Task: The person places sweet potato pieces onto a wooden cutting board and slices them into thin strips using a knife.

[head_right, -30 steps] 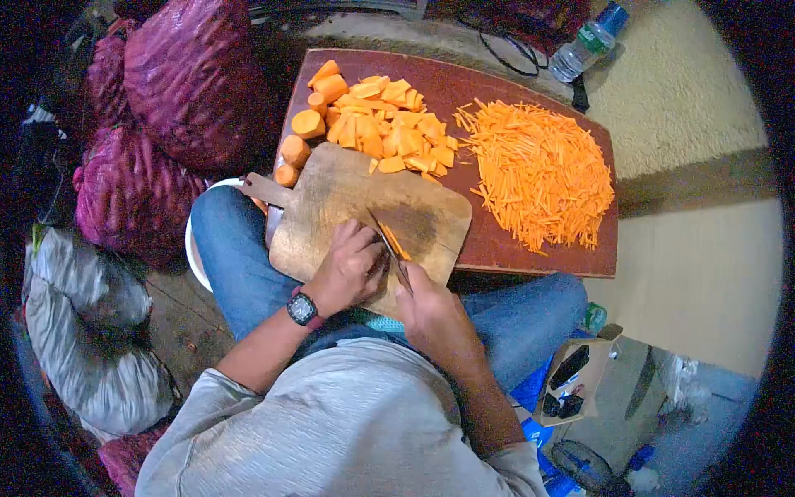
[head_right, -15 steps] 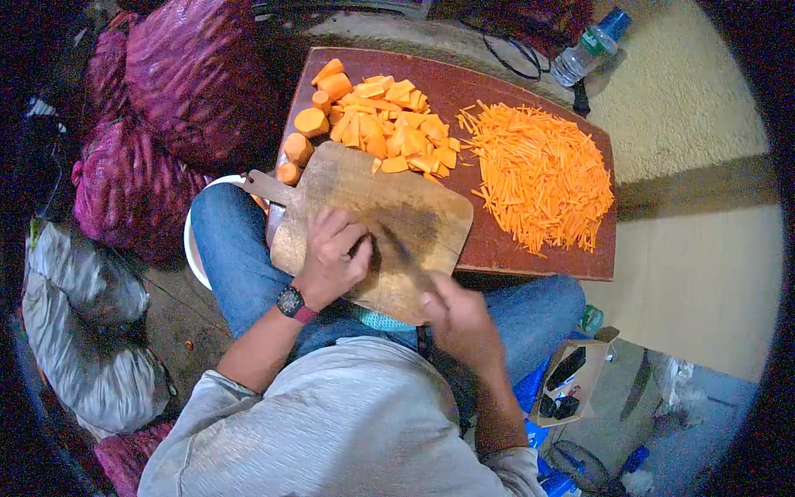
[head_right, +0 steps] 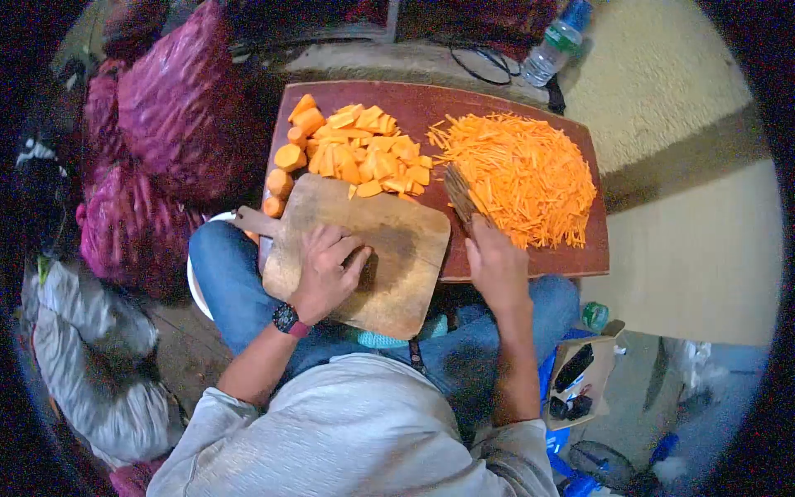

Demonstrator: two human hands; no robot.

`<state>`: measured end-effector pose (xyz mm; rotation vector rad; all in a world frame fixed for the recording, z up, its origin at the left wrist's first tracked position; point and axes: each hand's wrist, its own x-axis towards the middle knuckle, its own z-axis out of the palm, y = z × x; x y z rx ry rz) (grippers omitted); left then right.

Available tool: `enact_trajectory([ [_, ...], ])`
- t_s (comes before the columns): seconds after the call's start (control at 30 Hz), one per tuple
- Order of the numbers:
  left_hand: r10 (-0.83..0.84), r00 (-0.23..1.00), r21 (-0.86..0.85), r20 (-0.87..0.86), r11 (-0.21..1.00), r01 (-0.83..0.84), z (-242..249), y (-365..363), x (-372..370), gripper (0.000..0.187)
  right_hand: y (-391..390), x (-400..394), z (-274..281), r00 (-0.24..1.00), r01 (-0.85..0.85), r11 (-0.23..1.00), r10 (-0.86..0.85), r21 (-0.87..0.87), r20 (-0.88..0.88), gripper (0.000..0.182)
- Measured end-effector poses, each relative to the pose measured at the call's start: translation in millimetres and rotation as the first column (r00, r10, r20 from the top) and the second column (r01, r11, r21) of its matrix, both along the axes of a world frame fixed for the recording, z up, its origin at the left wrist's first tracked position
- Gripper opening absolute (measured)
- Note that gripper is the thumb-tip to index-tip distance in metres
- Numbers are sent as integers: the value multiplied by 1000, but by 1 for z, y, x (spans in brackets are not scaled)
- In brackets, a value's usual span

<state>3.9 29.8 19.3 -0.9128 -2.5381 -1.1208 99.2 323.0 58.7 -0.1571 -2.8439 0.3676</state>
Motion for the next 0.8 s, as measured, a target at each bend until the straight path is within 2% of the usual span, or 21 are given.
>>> enact_trajectory([
  [0.13,-141,985,1,-99,990,142,25,42,-22,13,-3,4,-16,997,-25,1000,25,-6,-71,46],
  [0.3,-290,930,-62,-224,957,284,43,141,-56,19,-1,10,-10,988,-108,991,115,76,-98,46],
  [0.37,-376,860,-321,-344,908,269,25,181,-71,21,-1,12,-12,989,-103,992,110,72,-101,45],
  [0.47,-385,851,-366,-358,896,252,11,217,-93,21,3,15,-17,989,-99,995,101,24,-106,44],
  [0.5,-383,821,-384,-424,897,219,9,222,-102,19,5,15,-21,989,-93,996,93,10,-115,44],
  [0.67,-369,841,-352,-396,907,232,0,194,-130,16,9,13,-23,989,-80,994,69,-80,-133,42],
  [0.73,-294,857,-281,-423,942,185,-3,166,-142,18,8,11,-22,993,-68,982,50,-174,-106,39],
  [0.8,-229,875,-330,-427,940,85,0,130,-157,23,5,10,-16,997,-53,978,40,-201,-65,38],
])
